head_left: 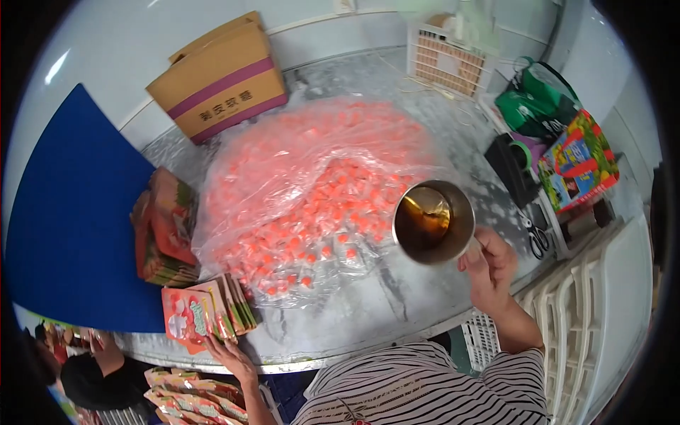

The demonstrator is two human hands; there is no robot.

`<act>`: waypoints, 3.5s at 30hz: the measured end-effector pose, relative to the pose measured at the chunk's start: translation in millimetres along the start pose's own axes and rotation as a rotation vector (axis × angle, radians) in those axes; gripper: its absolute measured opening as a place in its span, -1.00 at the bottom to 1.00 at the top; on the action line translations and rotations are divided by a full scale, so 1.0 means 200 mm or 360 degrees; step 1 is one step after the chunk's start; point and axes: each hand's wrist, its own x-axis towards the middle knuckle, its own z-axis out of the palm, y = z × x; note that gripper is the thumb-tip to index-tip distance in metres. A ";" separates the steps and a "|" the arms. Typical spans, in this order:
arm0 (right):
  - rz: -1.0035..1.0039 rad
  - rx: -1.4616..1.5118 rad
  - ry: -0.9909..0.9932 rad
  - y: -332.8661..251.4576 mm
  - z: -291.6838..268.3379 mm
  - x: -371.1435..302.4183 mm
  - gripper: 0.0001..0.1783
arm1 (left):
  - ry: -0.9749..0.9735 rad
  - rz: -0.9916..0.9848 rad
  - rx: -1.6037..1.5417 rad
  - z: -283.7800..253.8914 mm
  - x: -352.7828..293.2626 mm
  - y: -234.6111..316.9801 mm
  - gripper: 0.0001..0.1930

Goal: Packaging individual gummy candies into small plastic retail bags by hand.

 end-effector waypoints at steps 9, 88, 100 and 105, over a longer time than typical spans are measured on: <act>-0.0778 0.0195 -0.0352 -0.31 0.22 0.23 -0.79 | -0.0003 -0.0063 0.0083 -0.03 0.00 0.07 -0.42; 0.0794 -0.0147 0.1011 1.83 -1.36 0.07 -0.44 | 0.0073 -0.0076 0.0056 0.05 0.04 0.09 -0.50; 0.0669 -0.0904 0.1290 1.39 -1.06 0.00 -0.50 | 0.0112 -0.0053 0.0422 -0.12 0.18 0.17 -0.51; 0.0370 -0.0878 0.1000 1.27 -0.89 0.00 -0.60 | -0.0011 0.0161 0.0392 -0.13 0.26 0.10 -0.60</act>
